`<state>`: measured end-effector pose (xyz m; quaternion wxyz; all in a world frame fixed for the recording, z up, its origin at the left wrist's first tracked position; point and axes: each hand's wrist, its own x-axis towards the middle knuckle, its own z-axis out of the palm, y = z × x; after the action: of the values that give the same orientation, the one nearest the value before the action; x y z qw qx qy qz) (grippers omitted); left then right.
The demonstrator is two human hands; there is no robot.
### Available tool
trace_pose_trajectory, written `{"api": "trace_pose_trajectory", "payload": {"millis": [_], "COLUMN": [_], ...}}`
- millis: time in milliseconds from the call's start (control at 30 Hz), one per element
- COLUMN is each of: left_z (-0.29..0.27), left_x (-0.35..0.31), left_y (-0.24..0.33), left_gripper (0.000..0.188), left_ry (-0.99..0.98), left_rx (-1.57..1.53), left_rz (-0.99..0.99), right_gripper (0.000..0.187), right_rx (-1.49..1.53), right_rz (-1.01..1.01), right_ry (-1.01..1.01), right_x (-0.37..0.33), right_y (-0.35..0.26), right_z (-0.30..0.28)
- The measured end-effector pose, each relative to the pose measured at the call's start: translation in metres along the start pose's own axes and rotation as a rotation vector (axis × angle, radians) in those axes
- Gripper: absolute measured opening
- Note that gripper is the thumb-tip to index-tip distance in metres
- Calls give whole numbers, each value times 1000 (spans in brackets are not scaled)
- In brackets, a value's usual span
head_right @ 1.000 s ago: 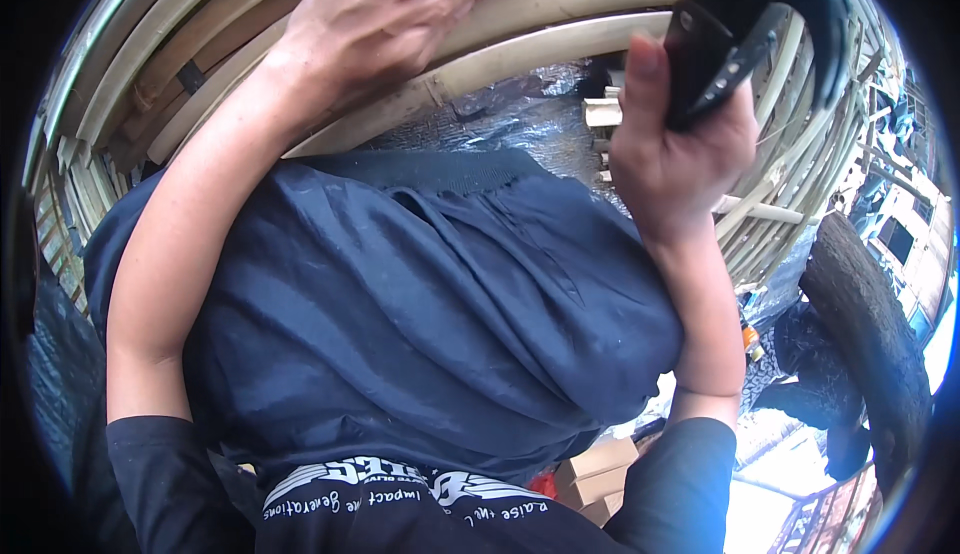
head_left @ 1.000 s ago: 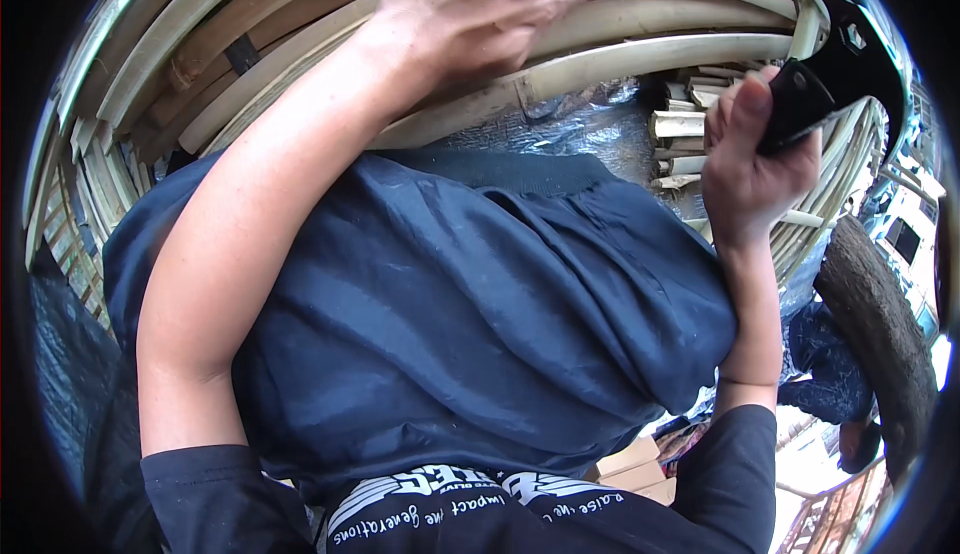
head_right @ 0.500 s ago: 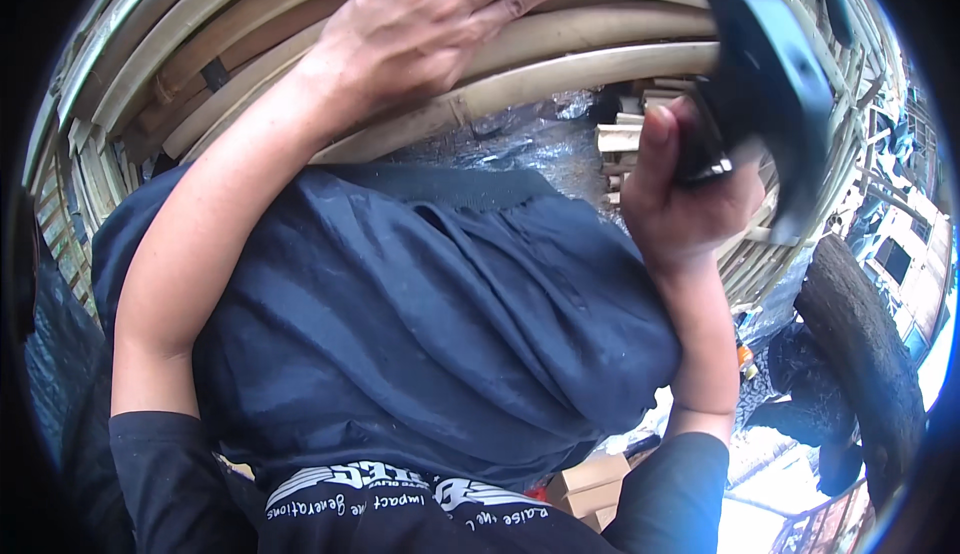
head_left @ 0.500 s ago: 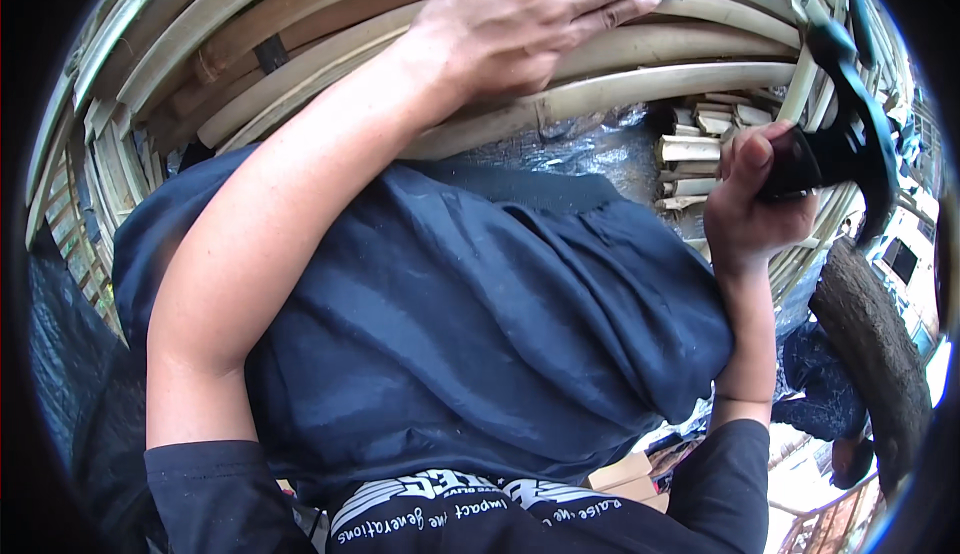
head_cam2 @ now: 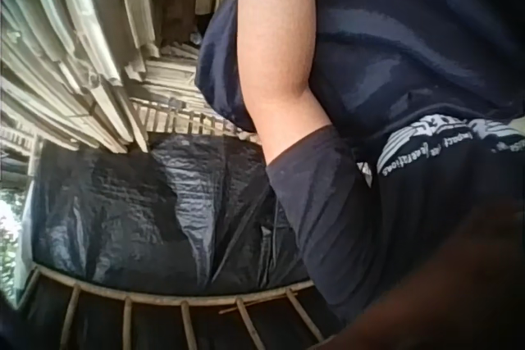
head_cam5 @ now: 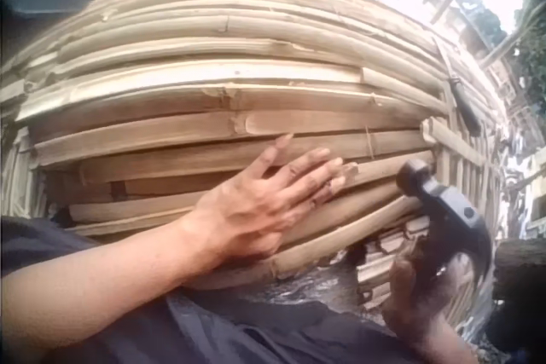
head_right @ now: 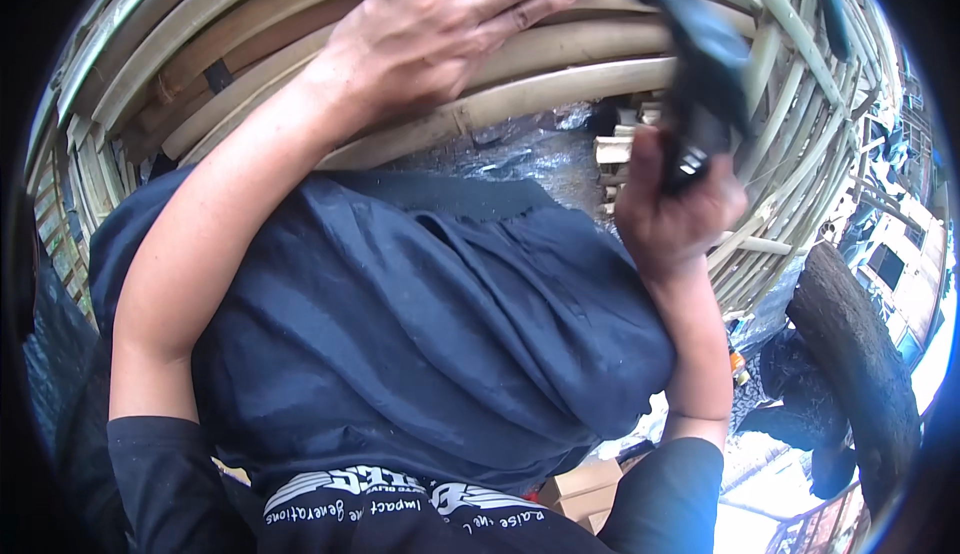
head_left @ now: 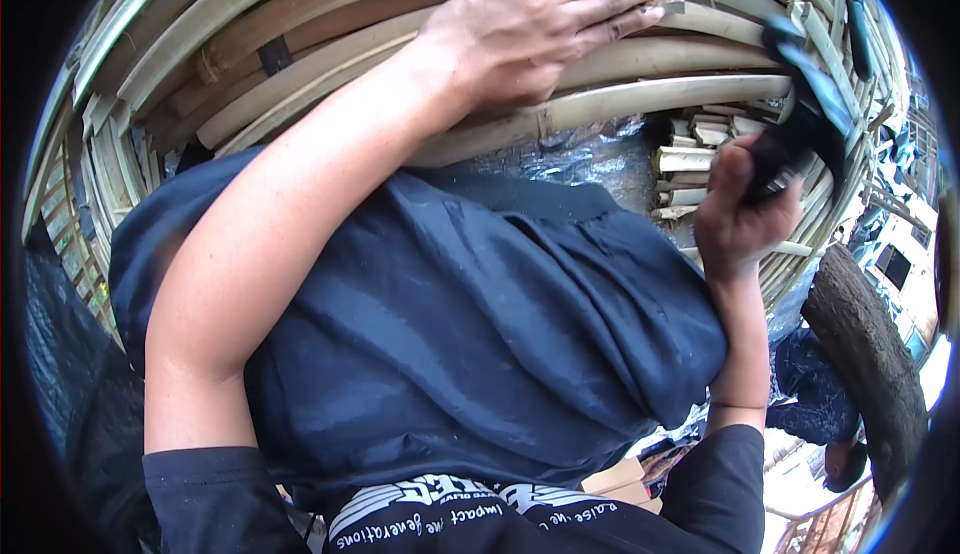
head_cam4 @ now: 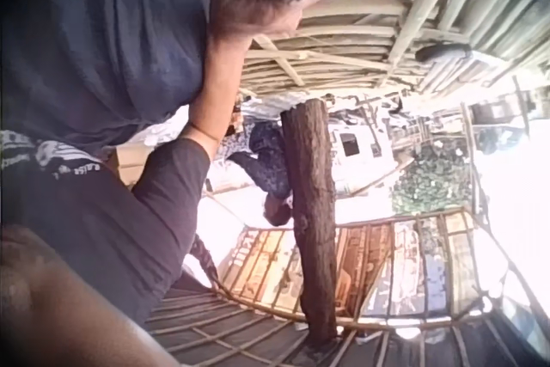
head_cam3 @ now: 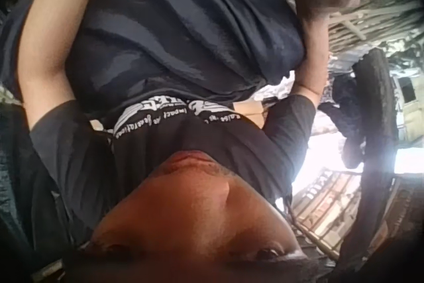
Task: The person splits strips of bamboo using a hammer and a small tool by hand, then handles several thin wooden strips while sitting near a stack of bamboo.
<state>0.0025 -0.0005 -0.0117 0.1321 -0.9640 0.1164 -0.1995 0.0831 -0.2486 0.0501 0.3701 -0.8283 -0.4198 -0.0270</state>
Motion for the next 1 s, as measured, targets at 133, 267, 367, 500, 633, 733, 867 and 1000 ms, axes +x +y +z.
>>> {"api": "trace_pose_trajectory", "payload": {"millis": [133,267,367,500,633,733,867,1000], "left_z": [2,-9,-6,2,-2,-6,-3,-1], "left_x": [-2,-4,-3,-1,-4,-3,-2,-4], "left_y": [-2,3,-1,-1,0,5,-2,1], "left_gripper": [74,71,75,72,77,76,74,75], "left_ry": [-9,-27,-64,16,-9,-52,-42,-26], "left_rx": [29,-28,-13,-95,3,-39,87,-64], "left_rz": [11,20,24,1,21,11,24,-10], "right_gripper": [21,21,20,20,21,22,21,23], "right_rx": [-267,-52,-187,-15,-242,-229,-265,-139], "right_rz": [79,-95,-49,-70,-16,-91,-122,-46], "right_ry": [-251,55,-81,31,-125,-48,-125,-26], "right_x": [17,1,10,6,12,9,20,6], "right_y": [-18,-8,-7,-7,-12,-27,-15,-10], "right_z": [12,0,8,8,7,0,6,6]}}
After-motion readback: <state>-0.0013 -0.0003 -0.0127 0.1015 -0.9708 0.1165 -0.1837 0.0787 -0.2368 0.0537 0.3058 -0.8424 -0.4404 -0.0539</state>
